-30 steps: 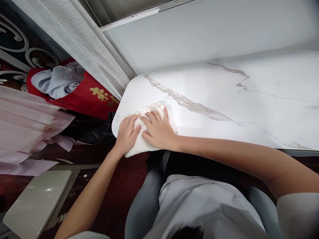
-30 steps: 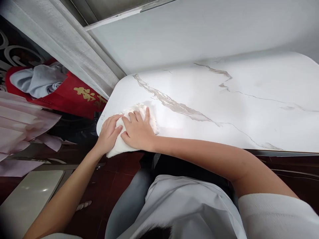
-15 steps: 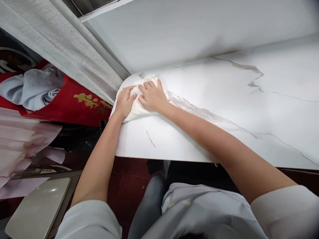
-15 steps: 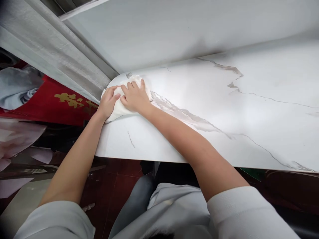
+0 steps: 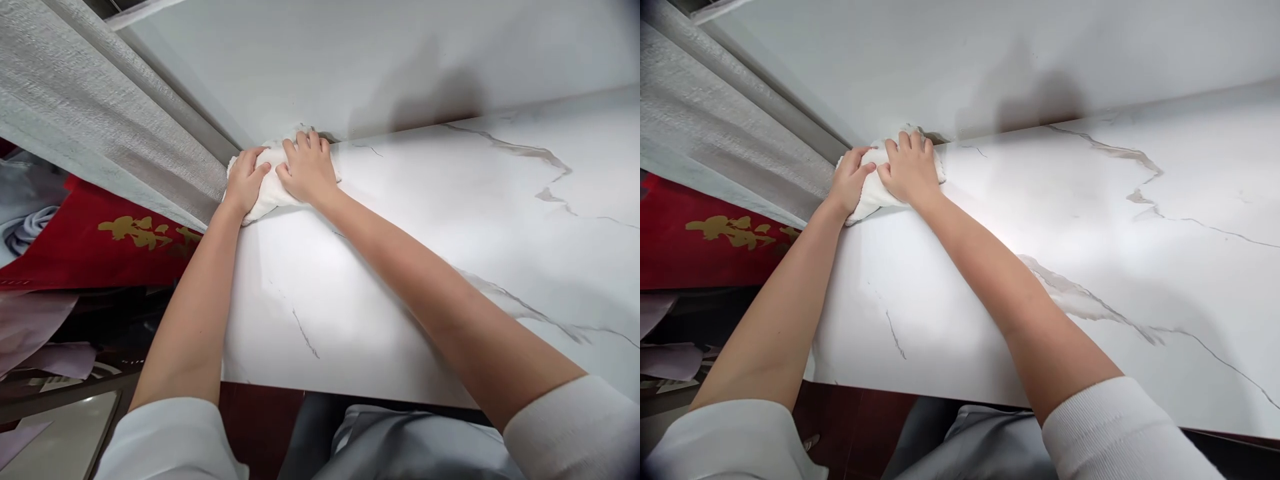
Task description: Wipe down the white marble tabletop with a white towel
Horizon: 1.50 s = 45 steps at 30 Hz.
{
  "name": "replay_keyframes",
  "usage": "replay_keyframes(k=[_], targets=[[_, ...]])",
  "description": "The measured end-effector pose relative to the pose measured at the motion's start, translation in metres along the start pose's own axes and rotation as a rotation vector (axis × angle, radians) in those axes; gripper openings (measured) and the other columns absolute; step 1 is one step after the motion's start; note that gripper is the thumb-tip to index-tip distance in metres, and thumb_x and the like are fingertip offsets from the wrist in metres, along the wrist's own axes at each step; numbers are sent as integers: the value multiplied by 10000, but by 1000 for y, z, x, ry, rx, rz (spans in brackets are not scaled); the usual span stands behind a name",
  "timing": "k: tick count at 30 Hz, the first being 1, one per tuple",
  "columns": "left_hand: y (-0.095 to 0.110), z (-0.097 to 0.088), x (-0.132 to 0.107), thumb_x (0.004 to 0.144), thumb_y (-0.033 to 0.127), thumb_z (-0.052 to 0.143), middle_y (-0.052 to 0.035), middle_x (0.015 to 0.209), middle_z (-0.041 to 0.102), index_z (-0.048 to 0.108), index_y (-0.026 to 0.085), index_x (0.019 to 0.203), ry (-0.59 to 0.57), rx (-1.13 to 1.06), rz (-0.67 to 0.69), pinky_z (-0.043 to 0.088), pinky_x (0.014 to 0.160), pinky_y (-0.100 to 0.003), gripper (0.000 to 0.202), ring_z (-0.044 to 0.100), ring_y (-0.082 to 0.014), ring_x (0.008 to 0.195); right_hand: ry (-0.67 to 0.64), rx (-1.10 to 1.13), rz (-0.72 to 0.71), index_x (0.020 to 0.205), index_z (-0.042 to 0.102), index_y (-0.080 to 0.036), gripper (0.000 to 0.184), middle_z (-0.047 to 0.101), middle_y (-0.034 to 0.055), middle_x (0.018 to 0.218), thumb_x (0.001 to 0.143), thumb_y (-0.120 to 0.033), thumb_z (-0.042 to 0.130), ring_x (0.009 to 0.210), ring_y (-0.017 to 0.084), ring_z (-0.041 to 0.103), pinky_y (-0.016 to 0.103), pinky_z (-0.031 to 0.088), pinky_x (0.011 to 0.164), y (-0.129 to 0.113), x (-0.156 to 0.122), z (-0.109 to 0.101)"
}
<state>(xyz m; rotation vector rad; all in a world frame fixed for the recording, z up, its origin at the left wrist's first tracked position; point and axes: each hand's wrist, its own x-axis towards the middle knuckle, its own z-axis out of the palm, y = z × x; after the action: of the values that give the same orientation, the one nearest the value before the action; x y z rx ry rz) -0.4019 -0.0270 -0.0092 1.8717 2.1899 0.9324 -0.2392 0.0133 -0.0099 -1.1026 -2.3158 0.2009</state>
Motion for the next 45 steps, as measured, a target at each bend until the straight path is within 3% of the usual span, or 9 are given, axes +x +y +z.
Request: replay_keyframes(k=[7,13,18,23,29,36,45], targets=[[-15,-3,11,979,476,463,-25,1219,594,568,222,1179,-10,6,16,357,1101,-460,340,498,-258,1223,-86,30,-53,1264,531,-60,397,513,180,1348,946,-268,412,1307,338,382,516,295,1080,5,23,6],[-14,-5,10,999,358,494,-45,1202,611,550,191,1163,2,1,-34,392,1055,-459,240,528,-255,1187,-109,-61,-82,1309,516,-65,418,494,178,1366,985,-293,383,1352,350,350,528,262,1131,2,22,3],[-21,-12,-4,948,308,550,-56,1178,630,579,228,1114,34,-42,-30,389,1075,-463,187,544,-278,1189,-162,-22,-115,1427,443,-78,510,413,187,1468,983,-325,397,1433,381,242,596,143,1173,-9,9,9],[-32,-36,-48,877,358,517,-88,1201,632,581,232,1121,26,-33,-32,391,1073,-498,281,555,-315,1186,-146,35,-166,1444,432,-98,538,365,196,1512,966,-342,424,1456,403,196,661,52,1159,-42,-23,12],[-34,-60,-115,832,395,492,-102,1248,602,558,243,1150,24,-74,-51,360,1122,-461,360,514,-301,1256,-130,52,-149,1431,460,-55,524,382,226,1485,987,-329,409,1445,429,204,629,84,1172,-88,-88,-7],[16,-73,-181,874,351,395,-132,1318,568,509,196,1235,-41,166,-139,331,1134,-515,409,485,-310,1289,-145,77,-181,1462,447,-66,515,375,217,1495,1011,-313,423,1445,418,205,605,102,1175,-101,-147,-35],[72,-57,-252,936,329,328,-137,1244,598,487,187,1233,-20,263,18,359,1105,-508,365,529,-304,1212,-172,98,-328,1486,425,-55,567,379,233,1484,1005,-355,423,1426,450,223,628,119,1166,-74,-219,-83]])
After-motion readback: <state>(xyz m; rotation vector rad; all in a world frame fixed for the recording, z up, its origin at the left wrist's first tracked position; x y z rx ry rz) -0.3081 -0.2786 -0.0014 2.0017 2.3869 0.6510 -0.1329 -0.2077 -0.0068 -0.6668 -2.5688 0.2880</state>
